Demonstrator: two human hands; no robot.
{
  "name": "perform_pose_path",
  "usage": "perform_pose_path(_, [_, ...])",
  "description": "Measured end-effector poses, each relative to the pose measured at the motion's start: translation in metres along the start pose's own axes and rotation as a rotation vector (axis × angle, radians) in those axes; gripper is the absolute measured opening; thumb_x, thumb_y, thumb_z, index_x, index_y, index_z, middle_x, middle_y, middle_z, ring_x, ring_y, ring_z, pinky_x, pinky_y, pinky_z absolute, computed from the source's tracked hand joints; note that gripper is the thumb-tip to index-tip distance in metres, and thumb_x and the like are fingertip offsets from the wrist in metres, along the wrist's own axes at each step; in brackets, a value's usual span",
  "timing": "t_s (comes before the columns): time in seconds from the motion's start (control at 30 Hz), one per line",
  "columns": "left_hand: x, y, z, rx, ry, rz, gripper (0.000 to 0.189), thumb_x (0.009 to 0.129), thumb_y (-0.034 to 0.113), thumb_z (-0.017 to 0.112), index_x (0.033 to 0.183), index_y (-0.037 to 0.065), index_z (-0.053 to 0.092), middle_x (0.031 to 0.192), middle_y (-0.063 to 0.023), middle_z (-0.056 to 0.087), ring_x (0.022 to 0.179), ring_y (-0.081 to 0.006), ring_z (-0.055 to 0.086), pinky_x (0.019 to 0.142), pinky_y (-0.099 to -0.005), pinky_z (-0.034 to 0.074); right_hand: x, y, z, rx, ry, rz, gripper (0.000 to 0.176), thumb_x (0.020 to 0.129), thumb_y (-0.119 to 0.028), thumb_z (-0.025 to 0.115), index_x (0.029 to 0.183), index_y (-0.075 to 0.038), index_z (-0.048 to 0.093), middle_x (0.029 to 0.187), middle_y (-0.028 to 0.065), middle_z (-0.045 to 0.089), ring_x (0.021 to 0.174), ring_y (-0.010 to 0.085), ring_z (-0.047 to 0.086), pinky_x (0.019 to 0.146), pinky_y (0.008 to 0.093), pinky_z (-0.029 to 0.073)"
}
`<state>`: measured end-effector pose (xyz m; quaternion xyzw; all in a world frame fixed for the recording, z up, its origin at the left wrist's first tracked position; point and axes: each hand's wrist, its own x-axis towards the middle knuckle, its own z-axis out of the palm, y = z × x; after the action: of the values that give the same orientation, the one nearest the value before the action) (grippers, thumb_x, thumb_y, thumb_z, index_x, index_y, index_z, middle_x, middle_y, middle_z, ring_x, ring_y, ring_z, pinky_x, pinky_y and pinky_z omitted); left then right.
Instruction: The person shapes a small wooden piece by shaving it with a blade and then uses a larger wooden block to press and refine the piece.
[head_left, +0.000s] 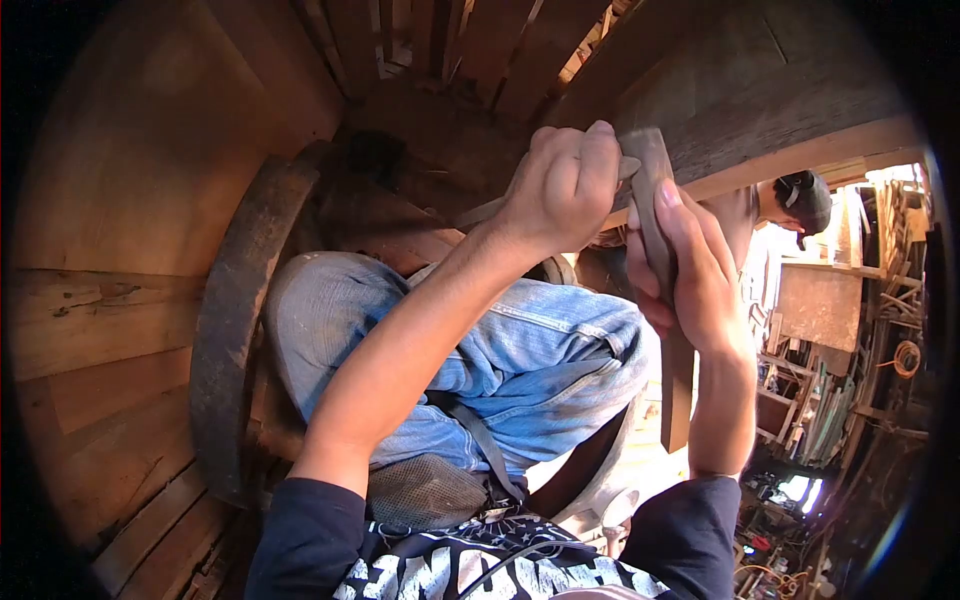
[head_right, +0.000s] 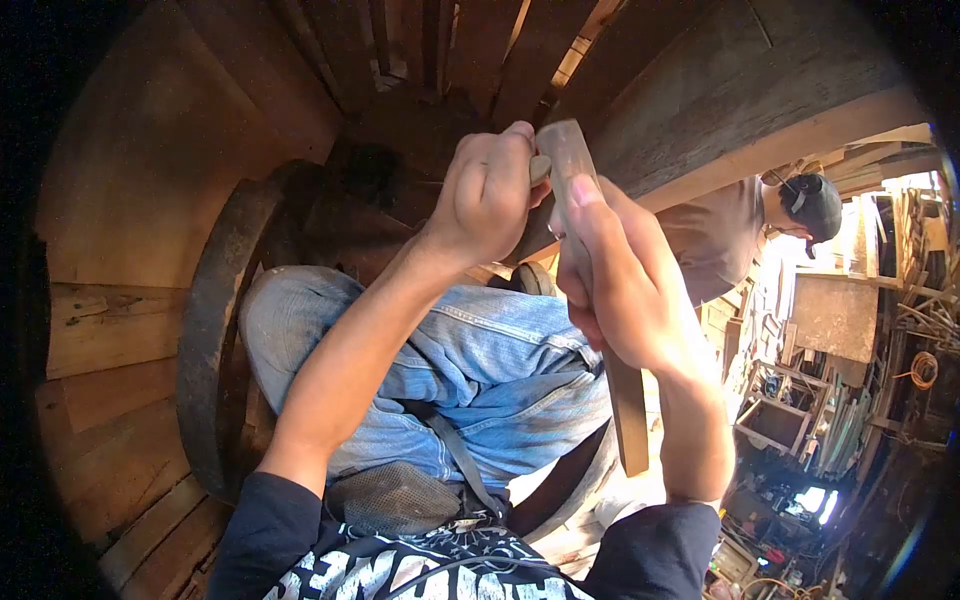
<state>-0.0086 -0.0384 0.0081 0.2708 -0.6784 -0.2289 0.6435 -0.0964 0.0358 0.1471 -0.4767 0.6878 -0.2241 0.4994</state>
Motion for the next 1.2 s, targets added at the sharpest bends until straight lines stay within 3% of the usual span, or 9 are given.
perform_pose_path(0.17, [0.001,0.000,-0.008,-0.135,-0.117,-0.090,0.011,0.081,0.001,0.057,0.083,-0.003,0.047,0.061,-0.0153,0.056,0.052,-0.0337,0.059,0.046,-0.0378,0.044,-0.003,0.002,0.003,-0.006,0.014,-0.019,0.044,0.101,-0.044,0.034,0.098,-0.003,0.050,0.055,0.0017,0.042,0.037,0.0078,0.037,0.034,0.0218,0.031])
perform_pose_path(0.23, [0.001,0.001,-0.004,-0.027,-0.038,0.033,0.012,0.079,-0.001,0.058,0.082,-0.004,0.047,0.061,-0.0151,0.056,0.051,-0.0327,0.058,0.045,-0.0389,0.044,-0.008,0.003,0.000,0.032,-0.012,-0.001,0.043,0.101,-0.043,0.034,0.098,-0.003,0.050,0.055,0.0017,0.042,0.037,0.0078,0.038,0.034,0.0222,0.032])
perform_pose_path(0.47, [0.002,-0.001,-0.003,0.075,0.044,0.076,0.011,0.081,0.005,0.050,0.073,0.000,0.047,0.055,-0.0156,0.055,0.053,-0.0386,0.058,0.050,-0.0465,0.045,0.002,-0.003,0.004,-0.009,0.017,-0.037,0.042,0.101,-0.042,0.034,0.100,-0.004,0.049,0.055,0.0014,0.042,0.038,0.0076,0.038,0.035,0.0220,0.032])
perform_pose_path(0.53, [0.004,0.005,-0.009,-0.109,-0.108,-0.102,0.011,0.082,0.003,0.054,0.077,0.000,0.045,0.058,-0.0132,0.053,0.049,-0.0326,0.056,0.046,-0.0392,0.043,-0.008,0.000,0.004,-0.005,0.026,0.002,0.043,0.101,-0.043,0.034,0.098,-0.003,0.049,0.055,0.0013,0.042,0.038,0.0076,0.038,0.035,0.0219,0.032])
perform_pose_path(0.67, [0.001,0.005,0.000,-0.033,-0.006,-0.013,0.014,0.085,0.008,0.049,0.074,0.000,0.046,0.057,-0.0142,0.053,0.050,-0.0336,0.057,0.046,-0.0382,0.042,-0.007,-0.001,0.000,0.004,0.008,0.022,0.043,0.101,-0.043,0.033,0.096,-0.004,0.048,0.055,0.0011,0.041,0.037,0.0082,0.038,0.034,0.0221,0.032])
perform_pose_path(0.83, [0.004,0.007,-0.009,-0.201,-0.119,-0.266,0.018,0.089,0.009,0.043,0.076,-0.002,0.049,0.060,-0.0162,0.055,0.054,-0.0339,0.059,0.047,-0.0376,0.043,-0.004,-0.001,0.005,0.032,0.013,0.000,0.043,0.101,-0.043,0.032,0.095,-0.003,0.048,0.055,0.0012,0.041,0.037,0.0088,0.038,0.034,0.0226,0.031])
perform_pose_path(0.97, [0.005,0.012,-0.009,-0.285,-0.155,-0.325,0.021,0.089,0.010,0.042,0.074,-0.002,0.049,0.059,-0.0166,0.055,0.054,-0.0334,0.059,0.046,-0.0382,0.042,-0.009,0.001,0.001,0.004,0.014,0.024,0.043,0.101,-0.043,0.032,0.095,-0.003,0.048,0.054,0.0011,0.041,0.037,0.0087,0.038,0.033,0.0232,0.030])
perform_pose_path(1.03, [0.001,0.003,0.000,0.055,0.047,0.071,0.010,0.080,0.004,0.052,0.075,-0.002,0.047,0.056,-0.0176,0.054,0.052,-0.0390,0.056,0.050,-0.0459,0.043,-0.001,0.000,0.000,0.000,0.004,-0.007,0.043,0.101,-0.043,0.032,0.096,-0.002,0.048,0.054,0.0011,0.041,0.037,0.0086,0.038,0.033,0.0233,0.030])
perform_pose_path(1.2, [0.001,0.002,-0.006,-0.036,-0.035,0.006,0.009,0.082,0.004,0.052,0.078,-0.002,0.047,0.058,-0.0156,0.055,0.051,-0.0359,0.057,0.048,-0.0433,0.043,-0.003,0.001,0.004,0.037,-0.014,-0.026,0.043,0.101,-0.042,0.033,0.097,-0.002,0.049,0.054,0.0011,0.041,0.037,0.0088,0.038,0.033,0.0230,0.031])
